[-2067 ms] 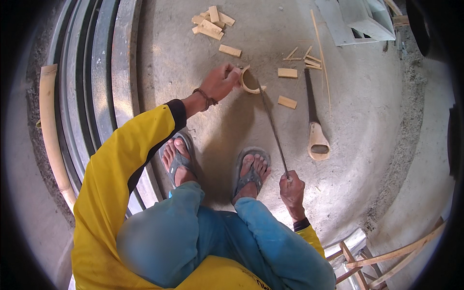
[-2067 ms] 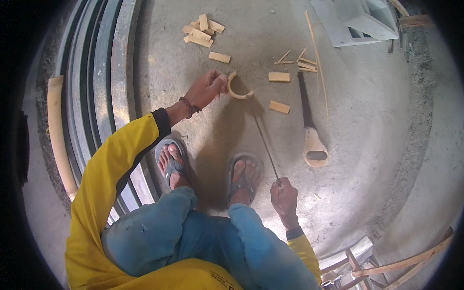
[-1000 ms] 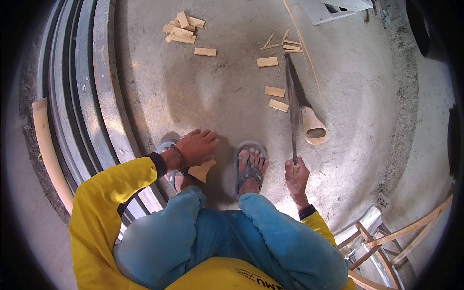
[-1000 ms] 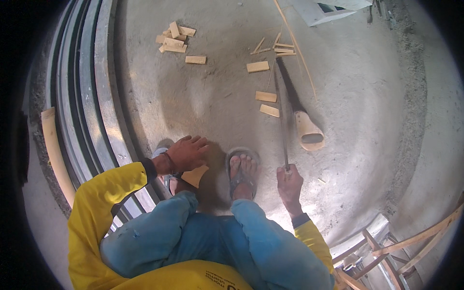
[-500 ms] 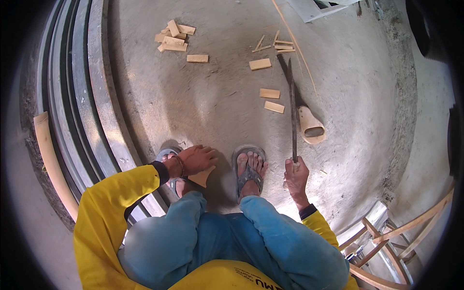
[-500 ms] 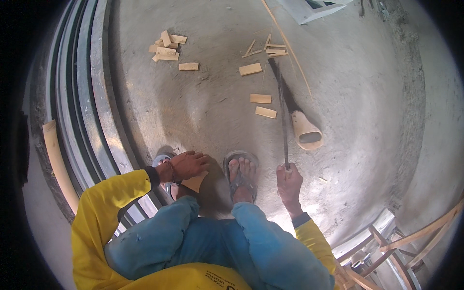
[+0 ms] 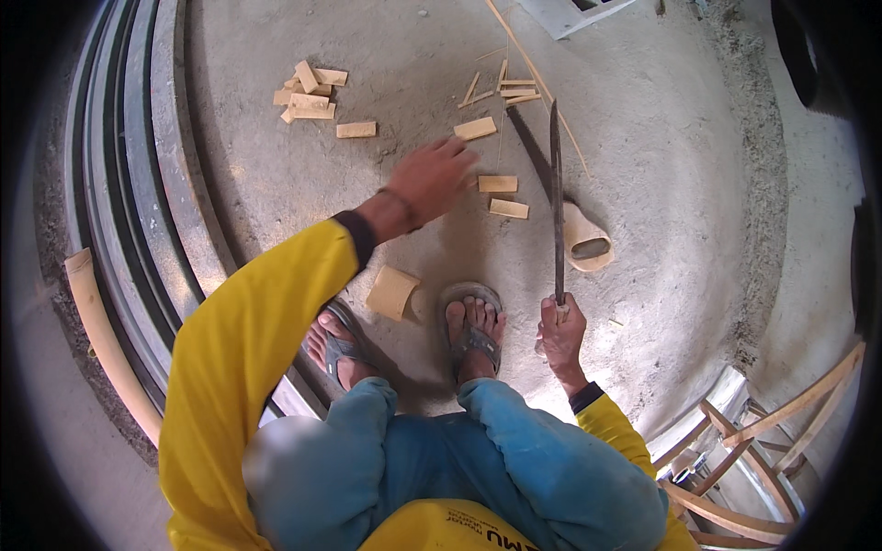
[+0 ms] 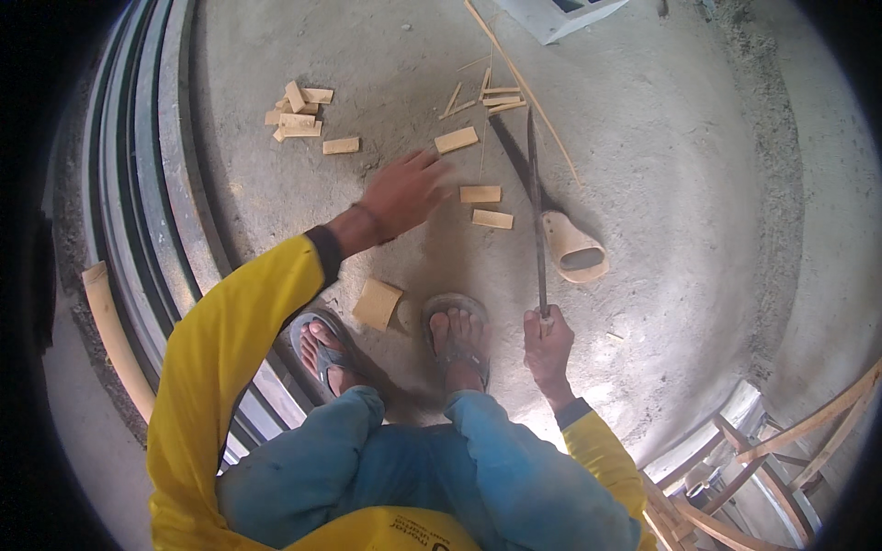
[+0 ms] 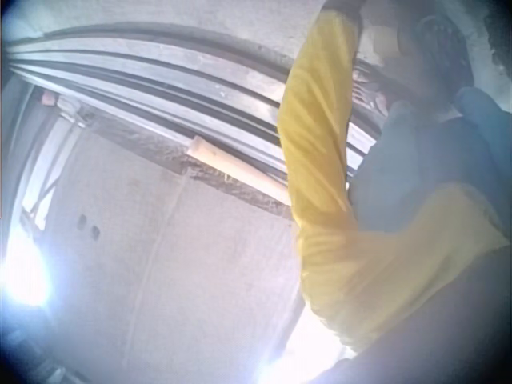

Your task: The person uses a hand saw to cut a cylindrical piece of wood into smaller segments. They hold the wood with one hand and saw with the other, then place the cut pieces on the floor.

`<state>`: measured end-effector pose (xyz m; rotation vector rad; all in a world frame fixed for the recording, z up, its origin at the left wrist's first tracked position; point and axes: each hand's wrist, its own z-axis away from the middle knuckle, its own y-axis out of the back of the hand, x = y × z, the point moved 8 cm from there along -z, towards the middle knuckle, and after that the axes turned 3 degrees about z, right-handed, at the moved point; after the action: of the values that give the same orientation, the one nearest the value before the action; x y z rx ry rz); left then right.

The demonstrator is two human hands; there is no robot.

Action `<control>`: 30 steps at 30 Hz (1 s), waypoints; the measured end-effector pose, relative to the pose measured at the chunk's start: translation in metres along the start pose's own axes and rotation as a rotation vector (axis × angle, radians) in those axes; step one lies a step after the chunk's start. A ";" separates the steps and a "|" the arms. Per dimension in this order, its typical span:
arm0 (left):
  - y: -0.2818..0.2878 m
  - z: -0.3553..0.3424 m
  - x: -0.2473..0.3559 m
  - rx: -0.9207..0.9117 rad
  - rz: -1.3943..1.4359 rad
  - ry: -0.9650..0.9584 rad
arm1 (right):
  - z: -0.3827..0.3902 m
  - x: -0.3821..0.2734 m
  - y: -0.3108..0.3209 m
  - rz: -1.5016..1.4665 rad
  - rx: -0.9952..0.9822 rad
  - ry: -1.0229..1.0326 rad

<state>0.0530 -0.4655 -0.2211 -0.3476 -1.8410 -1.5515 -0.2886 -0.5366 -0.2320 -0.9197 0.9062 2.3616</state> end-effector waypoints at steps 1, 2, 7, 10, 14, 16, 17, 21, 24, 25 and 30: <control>-0.013 -0.016 0.005 -0.033 -0.039 -0.008 | 0.001 -0.002 -0.002 -0.035 0.004 -0.023; -0.024 -0.031 0.010 -0.065 -0.077 -0.013 | 0.001 -0.003 -0.003 -0.031 -0.003 -0.039; -0.071 -0.038 0.024 -0.028 -0.326 -0.188 | 0.004 -0.010 -0.008 -0.044 -0.014 -0.067; -0.069 -0.033 0.030 0.018 -0.212 -0.186 | 0.006 -0.009 -0.006 -0.039 -0.006 -0.043; -0.055 -0.028 0.008 -0.027 0.090 0.102 | -0.004 0.002 0.001 0.148 0.044 0.104; -0.042 -0.017 -0.008 0.075 0.280 0.231 | -0.003 -0.004 0.002 0.203 0.037 0.116; -0.024 -0.008 -0.012 0.163 0.368 0.277 | -0.003 -0.011 0.000 0.232 0.023 0.154; 0.016 0.016 -0.040 0.404 0.397 0.344 | -0.003 -0.035 -0.010 0.367 -0.065 0.271; 0.023 0.027 -0.059 0.435 0.333 0.371 | -0.001 -0.043 -0.023 0.408 -0.149 0.298; 0.024 0.030 -0.064 0.434 0.316 0.368 | 0.001 -0.044 -0.029 0.419 -0.162 0.333; 0.022 0.034 -0.070 0.422 0.279 0.374 | 0.003 -0.055 -0.043 0.456 -0.261 0.294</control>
<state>0.1060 -0.4124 -0.2516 -0.1000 -1.6820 -0.9348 -0.2265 -0.5136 -0.2083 -1.3054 1.0219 2.8308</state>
